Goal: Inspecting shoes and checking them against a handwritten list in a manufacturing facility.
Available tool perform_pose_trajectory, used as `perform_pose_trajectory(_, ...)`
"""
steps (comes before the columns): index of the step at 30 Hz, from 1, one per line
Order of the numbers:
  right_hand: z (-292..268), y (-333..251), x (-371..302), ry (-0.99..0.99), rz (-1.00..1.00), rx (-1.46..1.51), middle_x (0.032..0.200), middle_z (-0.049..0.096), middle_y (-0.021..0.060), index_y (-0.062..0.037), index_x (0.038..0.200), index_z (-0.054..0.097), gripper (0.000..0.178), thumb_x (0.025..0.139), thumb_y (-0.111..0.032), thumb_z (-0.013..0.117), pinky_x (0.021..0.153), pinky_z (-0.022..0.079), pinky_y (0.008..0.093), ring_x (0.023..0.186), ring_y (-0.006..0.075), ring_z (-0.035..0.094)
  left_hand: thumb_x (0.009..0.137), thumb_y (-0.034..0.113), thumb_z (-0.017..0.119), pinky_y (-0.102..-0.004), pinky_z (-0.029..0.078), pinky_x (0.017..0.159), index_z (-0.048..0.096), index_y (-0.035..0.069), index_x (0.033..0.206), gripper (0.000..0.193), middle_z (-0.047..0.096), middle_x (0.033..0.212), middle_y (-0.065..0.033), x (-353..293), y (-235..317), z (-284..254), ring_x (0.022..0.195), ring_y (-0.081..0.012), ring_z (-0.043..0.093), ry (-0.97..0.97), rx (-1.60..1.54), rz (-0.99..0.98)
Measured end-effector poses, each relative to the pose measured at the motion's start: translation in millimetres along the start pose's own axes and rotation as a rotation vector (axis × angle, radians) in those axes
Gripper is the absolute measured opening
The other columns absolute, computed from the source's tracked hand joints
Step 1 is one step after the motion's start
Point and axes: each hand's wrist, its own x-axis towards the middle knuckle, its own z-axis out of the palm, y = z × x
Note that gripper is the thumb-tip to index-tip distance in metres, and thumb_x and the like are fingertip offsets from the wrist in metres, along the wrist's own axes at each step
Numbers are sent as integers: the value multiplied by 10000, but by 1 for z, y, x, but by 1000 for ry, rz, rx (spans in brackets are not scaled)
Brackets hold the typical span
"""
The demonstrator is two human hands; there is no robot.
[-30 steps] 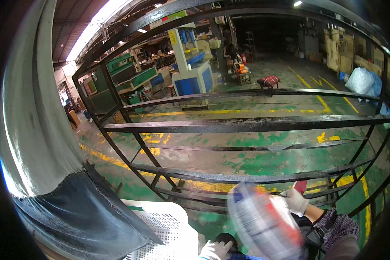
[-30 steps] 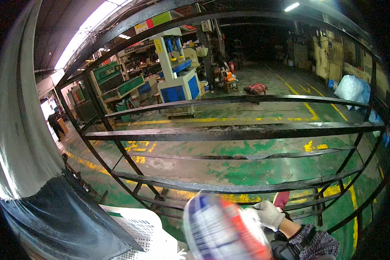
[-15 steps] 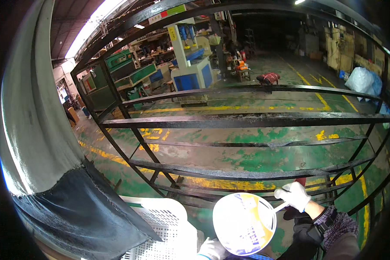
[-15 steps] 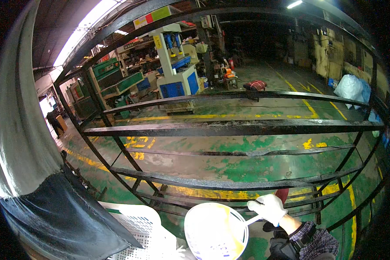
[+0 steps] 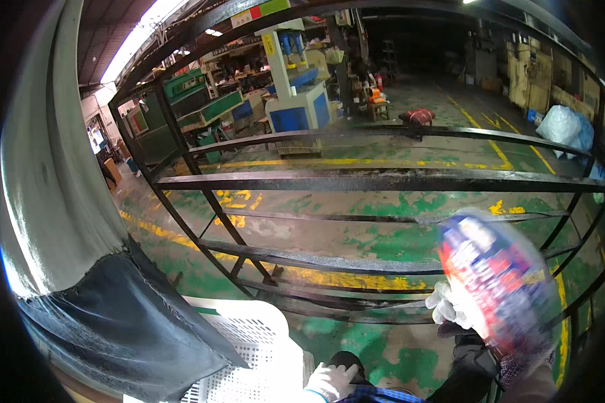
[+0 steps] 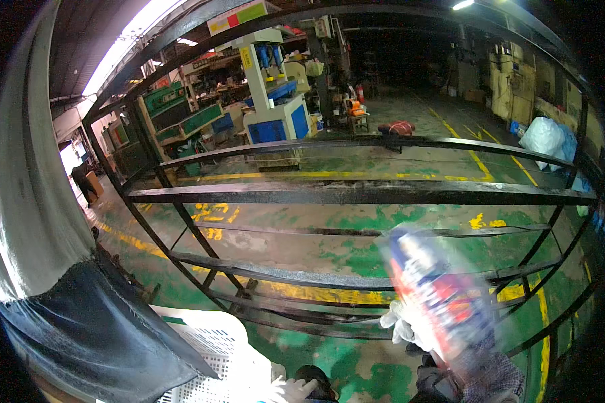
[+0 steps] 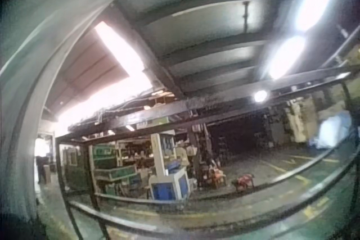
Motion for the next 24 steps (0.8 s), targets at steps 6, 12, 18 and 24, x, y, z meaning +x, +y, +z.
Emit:
perform_pose_trajectory(6, 2, 3, 11, 120, -300, -1004, 538, 575, 30, -25, 650, 662, 429, 944, -339, 649, 458, 417, 317, 527, 154, 584, 803, 307, 634, -482, 471, 882, 648, 75, 1035, 328, 707, 941, -144, -5, 14, -64, 946, -326, 680, -85, -31, 27)
perform_pose_trajectory(12, 1, -11, -9, 32, -74, 9, 651, 638, 98, -10, 827, 688, 394, 933, -389, 671, 474, 456, 324, 533, 187, 589, 805, 318, 632, -475, 467, 899, 645, 74, 1071, 361, 708, 967, -150, 0, 18, -67, 974, -320, 680, -159, -35, 16)
perform_pose_trajectory(18, 7, -3, 10, 199, -315, -984, 610, 629, 163, -22, 668, 671, 511, 899, -477, 630, 557, 461, 433, 554, 312, 609, 839, 377, 634, -481, 488, 896, 532, 87, 1259, 521, 702, 1024, -176, 4, 13, -68, 989, -346, 685, -251, 13, 36)
perform_pose_trajectory(24, -3, 6, 4, -137, -123, 199, 617, 603, 107, 7, 731, 632, 468, 995, -367, 539, 440, 483, 373, 433, 254, 572, 883, 462, 628, -488, 479, 950, 457, 133, 1429, 660, 674, 1171, -157, 9, 7, -64, 1073, -336, 667, -360, 68, 46)
